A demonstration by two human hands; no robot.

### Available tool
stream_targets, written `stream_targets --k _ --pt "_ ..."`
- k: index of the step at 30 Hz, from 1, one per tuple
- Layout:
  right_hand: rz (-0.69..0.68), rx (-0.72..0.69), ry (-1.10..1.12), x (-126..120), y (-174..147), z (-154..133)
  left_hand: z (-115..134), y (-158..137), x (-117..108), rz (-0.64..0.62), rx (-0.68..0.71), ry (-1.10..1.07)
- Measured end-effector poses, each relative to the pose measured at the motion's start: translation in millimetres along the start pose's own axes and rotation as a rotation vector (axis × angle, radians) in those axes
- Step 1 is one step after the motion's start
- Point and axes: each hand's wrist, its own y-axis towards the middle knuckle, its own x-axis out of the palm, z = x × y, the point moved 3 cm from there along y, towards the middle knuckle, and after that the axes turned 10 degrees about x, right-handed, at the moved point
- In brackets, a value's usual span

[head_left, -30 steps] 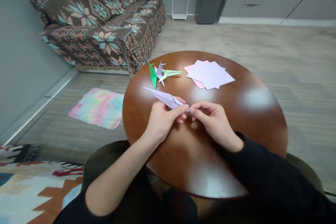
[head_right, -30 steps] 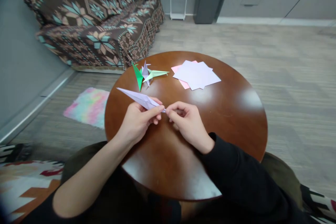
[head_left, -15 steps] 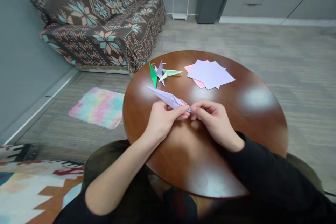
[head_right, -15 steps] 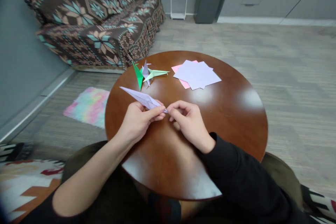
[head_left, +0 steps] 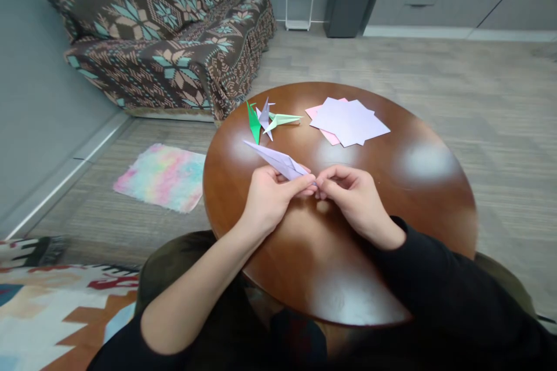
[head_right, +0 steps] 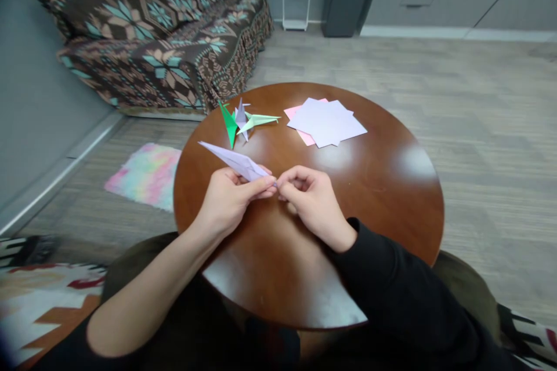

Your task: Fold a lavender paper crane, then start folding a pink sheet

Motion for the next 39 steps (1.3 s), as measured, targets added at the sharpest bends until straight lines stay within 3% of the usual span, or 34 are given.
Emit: stream_targets --k 7,10,16,21,25,28,30,34,39 --pt "-0.050 0.097 0.126 2 2 10 0 2 -2 0.015 0.019 -0.019" --pt "-0.078 0.065 0.168 -4 5 12 4 4 -7 -0.029 0.055 0.038" --pt "-0.075 -0.129 0.163 -9 2 1 10 -1 -1 -0.461 -0.086 0.232" --pt "-0.071 -0.250 0.056 -7 -3 -7 13 -1 0 -0.587 -0.060 0.295" --pt "0.021 -0.249 -0.001 -12 0 -6 10 1 -3 -0.472 -0.057 0.265" --pt "0.156 -0.281 0.027 -16 2 -7 12 0 -4 -0.277 0.089 0.266" --pt "0.209 -0.308 0.043 -18 2 -8 14 -2 -2 -0.216 0.214 0.296" --pt "0.170 -0.297 0.042 -17 1 -8 18 -5 -2 -0.174 0.361 0.364" --pt "0.151 -0.290 0.060 -16 0 -9 19 -8 0 -0.144 0.426 0.371"
